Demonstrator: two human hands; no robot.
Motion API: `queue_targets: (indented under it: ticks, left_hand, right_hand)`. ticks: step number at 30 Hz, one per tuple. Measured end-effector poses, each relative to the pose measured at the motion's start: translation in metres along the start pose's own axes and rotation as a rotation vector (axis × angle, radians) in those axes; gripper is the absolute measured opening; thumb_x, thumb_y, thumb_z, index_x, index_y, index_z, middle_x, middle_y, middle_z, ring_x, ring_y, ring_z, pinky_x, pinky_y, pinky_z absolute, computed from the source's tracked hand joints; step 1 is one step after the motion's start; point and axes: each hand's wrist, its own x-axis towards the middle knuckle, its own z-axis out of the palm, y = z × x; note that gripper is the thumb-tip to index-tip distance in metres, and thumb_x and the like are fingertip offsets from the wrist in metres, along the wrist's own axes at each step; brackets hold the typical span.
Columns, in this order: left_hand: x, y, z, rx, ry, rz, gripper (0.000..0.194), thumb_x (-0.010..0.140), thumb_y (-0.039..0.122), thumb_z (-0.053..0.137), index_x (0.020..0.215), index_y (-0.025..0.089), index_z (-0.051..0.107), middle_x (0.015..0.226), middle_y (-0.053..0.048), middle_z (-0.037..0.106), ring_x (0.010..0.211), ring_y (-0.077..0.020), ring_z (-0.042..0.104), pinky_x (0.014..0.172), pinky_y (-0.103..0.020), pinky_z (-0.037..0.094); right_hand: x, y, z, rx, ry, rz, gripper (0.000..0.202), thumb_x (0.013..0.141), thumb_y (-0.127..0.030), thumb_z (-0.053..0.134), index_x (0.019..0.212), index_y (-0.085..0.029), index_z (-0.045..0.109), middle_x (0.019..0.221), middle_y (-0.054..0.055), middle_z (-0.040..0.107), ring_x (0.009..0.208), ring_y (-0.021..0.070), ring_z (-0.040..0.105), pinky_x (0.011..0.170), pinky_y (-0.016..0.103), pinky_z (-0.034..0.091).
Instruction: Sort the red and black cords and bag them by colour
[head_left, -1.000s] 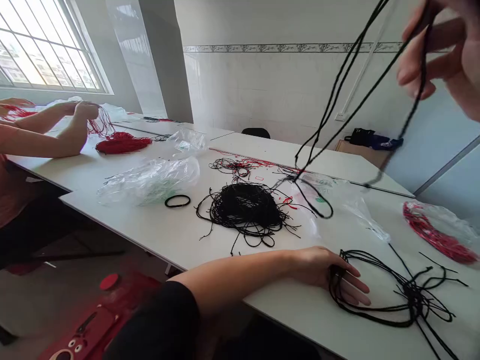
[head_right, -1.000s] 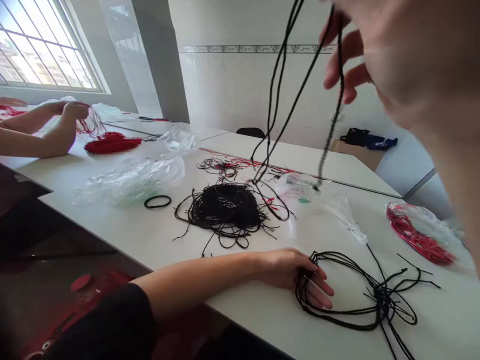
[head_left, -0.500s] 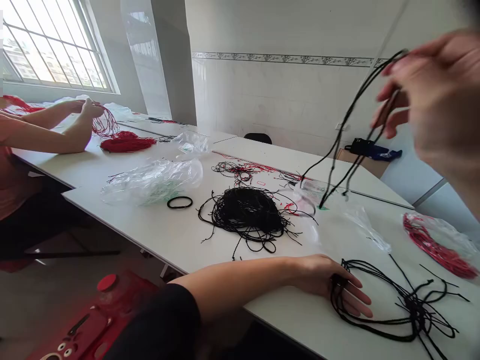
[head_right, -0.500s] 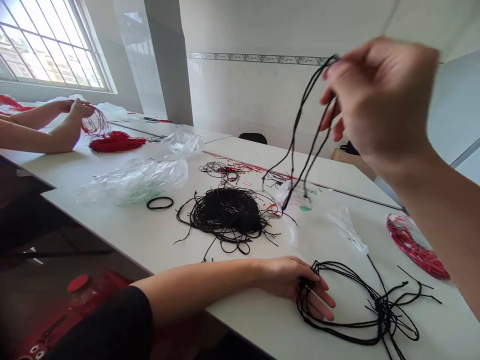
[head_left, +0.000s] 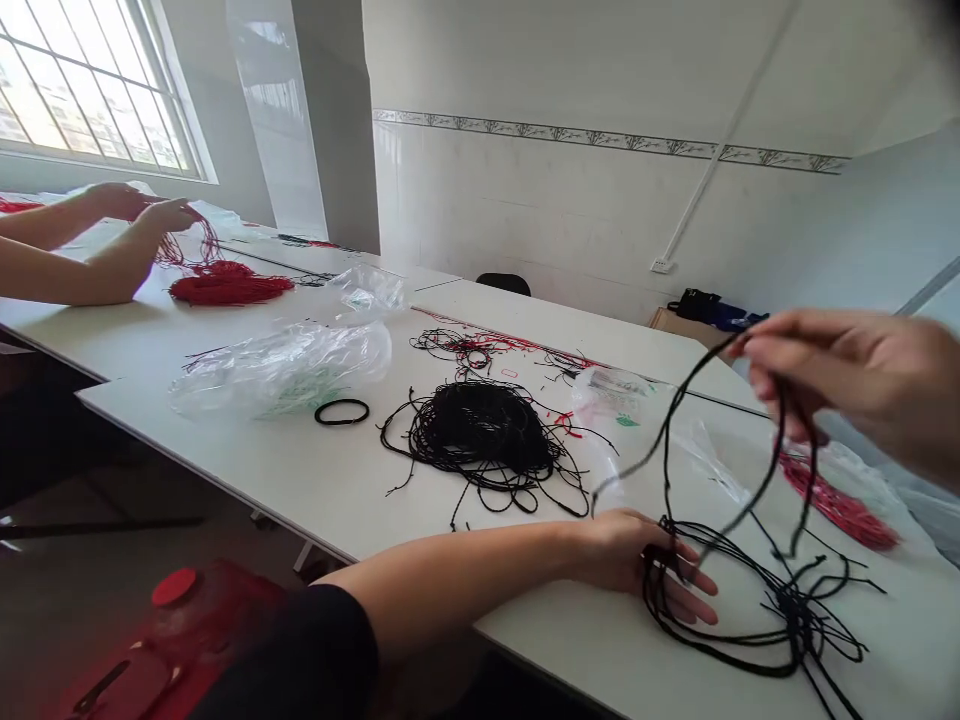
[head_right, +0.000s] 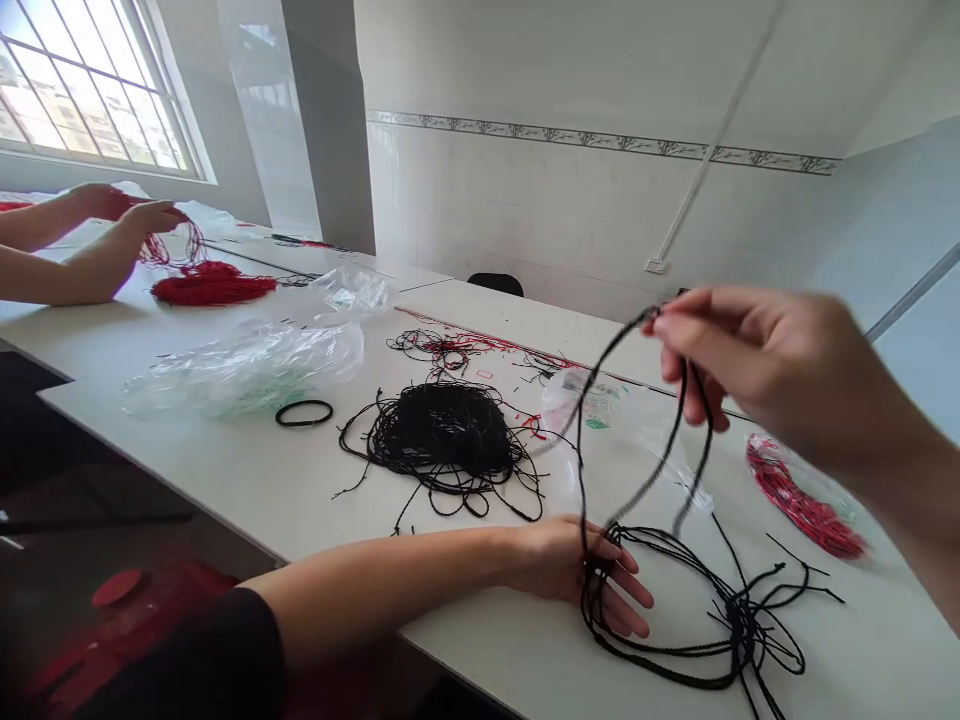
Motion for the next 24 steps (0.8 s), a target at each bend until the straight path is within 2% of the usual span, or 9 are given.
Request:
queue_targets:
  ticks: [4, 7, 9, 12, 16, 19, 24]
  left_hand:
    - [-0.005, 0.006, 0.002, -0.031, 0.046, 0.108, 0.016, 0.077, 0.014, 0.038, 0.076, 0.010, 0.054, 0.082, -0.010, 0.062, 0.064, -0.0199, 0.064, 0.070, -0.036, 0.044]
    - [-0.009, 0.011, 0.004, -0.041, 0.079, 0.168, 0.015, 0.080, 0.017, 0.039, 0.078, 0.011, 0.052, 0.089, -0.010, 0.060, 0.073, -0.0206, 0.064, 0.073, -0.035, 0.043]
    - [-0.010, 0.014, 0.004, -0.028, 0.089, 0.180, 0.013, 0.080, 0.020, 0.043, 0.081, 0.011, 0.052, 0.088, -0.010, 0.060, 0.075, -0.0200, 0.063, 0.072, -0.034, 0.043]
    - [-0.010, 0.018, 0.004, 0.010, 0.129, 0.189, 0.013, 0.078, 0.022, 0.047, 0.086, 0.013, 0.052, 0.078, -0.006, 0.058, 0.068, -0.0153, 0.059, 0.069, -0.032, 0.043]
    - [-0.010, 0.022, 0.005, 0.050, 0.188, 0.180, 0.016, 0.077, 0.026, 0.051, 0.087, 0.014, 0.052, 0.072, -0.001, 0.053, 0.059, -0.0094, 0.051, 0.063, -0.026, 0.041]
    - [-0.008, 0.025, 0.009, 0.047, 0.217, 0.168, 0.016, 0.077, 0.027, 0.051, 0.087, 0.014, 0.053, 0.071, 0.000, 0.050, 0.054, -0.0064, 0.044, 0.056, -0.021, 0.036]
    - [-0.003, 0.030, 0.018, 0.049, 0.273, 0.187, 0.015, 0.080, 0.024, 0.048, 0.087, 0.012, 0.054, 0.071, 0.000, 0.046, 0.049, -0.0027, 0.034, 0.052, -0.019, 0.031]
  right_hand:
    - [-0.031, 0.031, 0.010, 0.013, -0.279, 0.270, 0.036, 0.072, -0.052, 0.057, 0.074, -0.016, 0.056, 0.061, 0.001, 0.054, 0.038, 0.0085, 0.049, 0.030, 0.019, 0.036]
    - [-0.045, 0.064, 0.018, 0.054, -0.364, 0.368, 0.035, 0.075, -0.051, 0.055, 0.076, -0.015, 0.054, 0.063, 0.000, 0.052, 0.040, 0.0073, 0.050, 0.032, 0.018, 0.036]
    - [-0.052, 0.088, 0.020, 0.077, -0.375, 0.396, 0.035, 0.075, -0.050, 0.054, 0.077, -0.015, 0.054, 0.062, -0.001, 0.052, 0.039, 0.0070, 0.049, 0.032, 0.018, 0.035]
    - [-0.061, 0.122, 0.019, 0.150, -0.347, 0.425, 0.035, 0.075, -0.051, 0.054, 0.077, -0.016, 0.053, 0.061, -0.002, 0.052, 0.038, 0.0071, 0.048, 0.031, 0.018, 0.034]
    - [-0.074, 0.156, 0.015, 0.361, -0.271, 0.454, 0.033, 0.075, -0.048, 0.056, 0.076, -0.015, 0.052, 0.054, -0.005, 0.045, 0.034, 0.0044, 0.040, 0.031, 0.017, 0.030]
    - [-0.083, 0.166, 0.013, 0.474, -0.279, 0.460, 0.030, 0.076, -0.045, 0.056, 0.076, -0.015, 0.053, 0.049, -0.006, 0.041, 0.033, 0.0037, 0.037, 0.031, 0.017, 0.029]
    - [-0.088, 0.162, 0.008, 0.558, -0.357, 0.367, 0.026, 0.074, -0.039, 0.060, 0.072, -0.014, 0.055, 0.059, -0.001, 0.051, 0.044, 0.0076, 0.049, 0.032, 0.017, 0.037]
